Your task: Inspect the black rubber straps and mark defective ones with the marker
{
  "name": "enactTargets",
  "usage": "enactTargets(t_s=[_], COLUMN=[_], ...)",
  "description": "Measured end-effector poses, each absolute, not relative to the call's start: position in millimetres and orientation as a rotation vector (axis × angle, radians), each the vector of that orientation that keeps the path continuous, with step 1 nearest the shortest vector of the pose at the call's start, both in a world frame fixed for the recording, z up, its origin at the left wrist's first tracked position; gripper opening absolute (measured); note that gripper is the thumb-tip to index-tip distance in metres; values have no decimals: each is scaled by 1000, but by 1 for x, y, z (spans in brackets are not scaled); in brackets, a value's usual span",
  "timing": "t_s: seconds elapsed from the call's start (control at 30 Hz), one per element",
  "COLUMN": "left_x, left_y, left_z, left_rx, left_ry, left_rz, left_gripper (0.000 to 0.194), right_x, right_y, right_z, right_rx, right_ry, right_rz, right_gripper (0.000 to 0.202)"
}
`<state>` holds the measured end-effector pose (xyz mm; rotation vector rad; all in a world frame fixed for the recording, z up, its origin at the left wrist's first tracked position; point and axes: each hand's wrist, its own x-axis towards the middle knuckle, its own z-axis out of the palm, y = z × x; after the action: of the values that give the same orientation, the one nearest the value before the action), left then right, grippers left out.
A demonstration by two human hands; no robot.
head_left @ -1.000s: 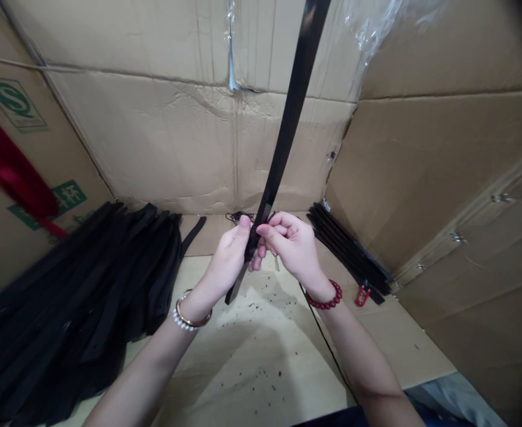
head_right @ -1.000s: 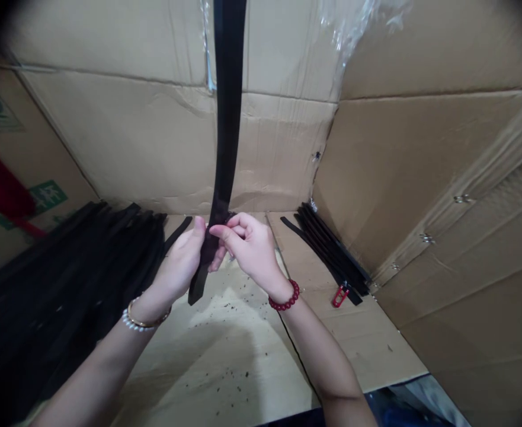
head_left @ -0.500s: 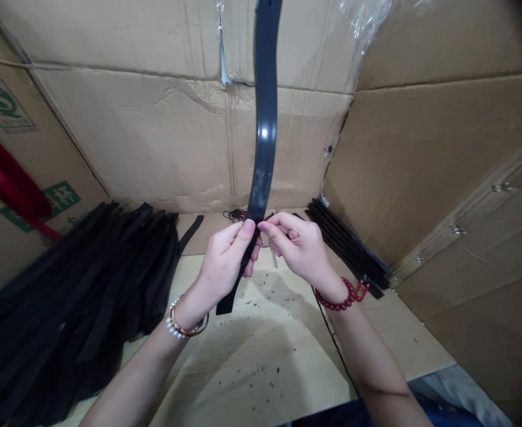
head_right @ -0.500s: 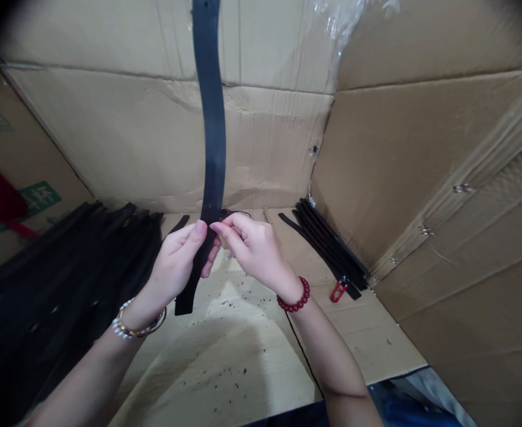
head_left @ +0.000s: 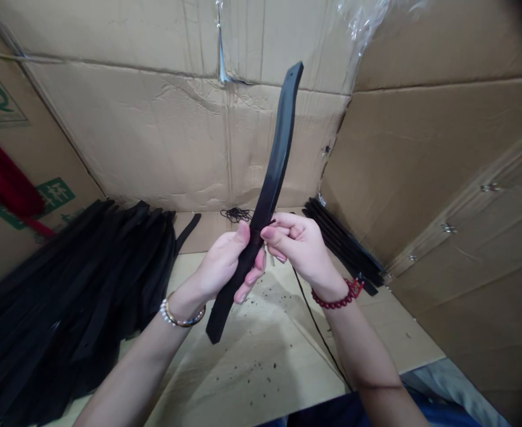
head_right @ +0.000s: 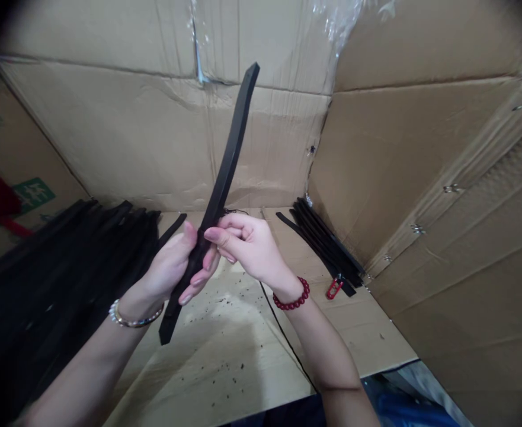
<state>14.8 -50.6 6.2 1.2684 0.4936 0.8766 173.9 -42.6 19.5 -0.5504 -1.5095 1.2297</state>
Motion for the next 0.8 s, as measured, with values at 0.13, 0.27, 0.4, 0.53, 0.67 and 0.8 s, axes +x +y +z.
enactTargets(t_s=[0.13,0.27,0.4,0.53,0.67,0.8], left_x=[14,18,31,41,41,37], left_y=[-42,-43,-48,-54,-58,-58], left_z=[-3,-1,1,-2,-2,2], left_rx=[1447,1508,1443,1403,1444,1532], left_ry=[541,638,561,657,675,659], left_rz=[907,985,1242,1362,1456,1465], left_gripper=[78,80,60,55,41,28], right_x=[168,162,166,172,175,177], right_y=[-40,-40,-34,-28,-30,-32], right_z=[15,12,14,17,20,20], right_rx=[-544,-548,-599,-671,-680,-660], right_ry=[-1451,-1411,-1344,-1352,-1380,-1422], right_rz=[1411,1385,1209,1175,1126,1060], right_gripper=[34,39,37,41,40,35])
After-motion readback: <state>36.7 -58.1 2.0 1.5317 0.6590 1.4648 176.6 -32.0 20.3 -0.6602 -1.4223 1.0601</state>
